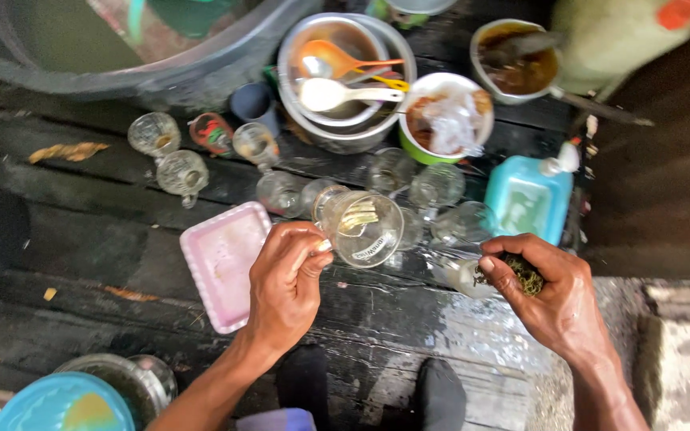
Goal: Washing various glasses and containers with a scrub pad and rinsing them.
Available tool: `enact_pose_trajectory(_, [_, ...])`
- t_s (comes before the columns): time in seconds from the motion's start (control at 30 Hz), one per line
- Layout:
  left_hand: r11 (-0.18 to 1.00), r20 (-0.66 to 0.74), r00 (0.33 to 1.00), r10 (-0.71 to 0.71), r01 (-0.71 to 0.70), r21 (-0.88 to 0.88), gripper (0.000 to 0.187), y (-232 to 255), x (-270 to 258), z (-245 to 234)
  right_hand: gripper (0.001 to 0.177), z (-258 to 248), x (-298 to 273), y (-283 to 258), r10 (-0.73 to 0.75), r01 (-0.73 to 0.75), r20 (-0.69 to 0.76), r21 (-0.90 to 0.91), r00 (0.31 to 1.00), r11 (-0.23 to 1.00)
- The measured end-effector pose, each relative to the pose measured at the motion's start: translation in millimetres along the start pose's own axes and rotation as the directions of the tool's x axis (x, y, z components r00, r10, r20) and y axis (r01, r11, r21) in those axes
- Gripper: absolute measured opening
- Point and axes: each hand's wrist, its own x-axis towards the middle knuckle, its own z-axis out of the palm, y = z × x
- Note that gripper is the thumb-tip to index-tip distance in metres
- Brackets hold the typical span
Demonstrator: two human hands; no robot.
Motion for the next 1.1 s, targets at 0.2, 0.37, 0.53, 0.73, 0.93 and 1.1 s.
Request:
enact_pose_trajectory(0.2, [0.985,0.200,0.965,0.171,-0.166,-0.041,0.009,41,27,42,0.021,-25,-46,48,0.230,-0.218,-0.085,0.132,0.970,0.967])
enact_pose_trajectory(0.37, [0.981,0.397,0.902,0.168,-0.115,-0.155,0.004,63,37,88,0.025,-43,-86,81,0.373,-0.322,-0.152,0.278,0.916,0.905])
enact_pose_trajectory(0.53, [0.962,0.559,0.784,0.270,-0.243,-0.125,0.010,93,43,132,0.019,-74,-110,79,0.176,-0.127,-0.403,0.145,0.898,0.981])
enact_pose_trajectory(0.73, [0.927,0.796,0.555,0.243,-0.374,-0.023,0.005,110,21,202,0.023,-102,-129,69,0.177,-0.196,-0.341,-0.023,0.923,0.980])
enact_pose_trajectory(0.93, [0.961,0.900,0.420,0.116,-0.275,0.004,0.015,92,-27,262,0.021,-85,-191,143,0.418,-0.409,-0.271,0.092,0.867,0.908])
enact_pose_trajectory(1.1, [0.974,0.914,0.386,0.128,-0.223,-0.043,0.019,81,-63,291,0.015,-64,-214,165,0.210,-0.210,-0.375,0.042,0.903,0.977])
